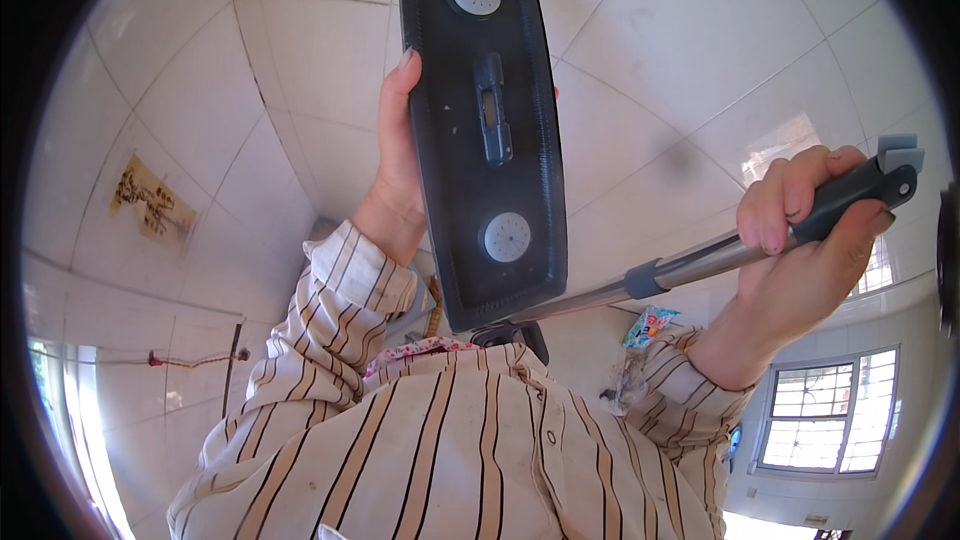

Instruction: The person assembles a mop by attaching the flat mop head to the pole handle, using a screwdriver to tighten the connection point.

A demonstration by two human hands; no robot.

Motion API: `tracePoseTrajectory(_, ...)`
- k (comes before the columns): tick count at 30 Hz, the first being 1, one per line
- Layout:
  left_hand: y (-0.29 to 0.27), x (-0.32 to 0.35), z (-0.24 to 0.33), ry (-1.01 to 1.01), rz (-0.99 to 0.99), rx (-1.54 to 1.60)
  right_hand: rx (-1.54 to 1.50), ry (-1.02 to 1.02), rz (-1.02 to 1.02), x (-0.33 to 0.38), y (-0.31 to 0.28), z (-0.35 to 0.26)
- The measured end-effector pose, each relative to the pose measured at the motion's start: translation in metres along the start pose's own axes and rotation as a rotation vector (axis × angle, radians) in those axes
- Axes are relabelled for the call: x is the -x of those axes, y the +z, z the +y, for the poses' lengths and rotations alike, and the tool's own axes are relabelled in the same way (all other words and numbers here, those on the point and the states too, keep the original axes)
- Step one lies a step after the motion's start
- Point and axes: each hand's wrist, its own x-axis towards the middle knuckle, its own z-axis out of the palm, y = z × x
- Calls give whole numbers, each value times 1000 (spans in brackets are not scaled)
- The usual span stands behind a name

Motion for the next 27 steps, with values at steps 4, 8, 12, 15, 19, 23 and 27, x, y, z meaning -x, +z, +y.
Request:
tracePoseTrajectory(4,2,1,-3,-4,30,36,-24,-28,-236,-15,-16,-8)
tracePoseTrajectory(8,-11,3,-2,23,4,-39,-60,-62,-197,-26,-13,-15)
tracePoseTrajectory(12,-11,4,-1,12,26,-5,-35,-37,-173,-44,-12,-29)
tracePoseTrajectory(15,-8,7,-3,2,68,35,21,-150,-138,-56,-4,-32)
tracePoseTrajectory(19,-15,7,-6,6,112,63,53,-156,-105,-59,-7,-41)
tracePoseTrajectory(23,-21,10,-2,52,192,11,-5,-25,-266,-55,-20,-42)
tracePoseTrajectory(27,-18,15,-7,83,177,-103,46,-56,-319,-50,-13,-32)
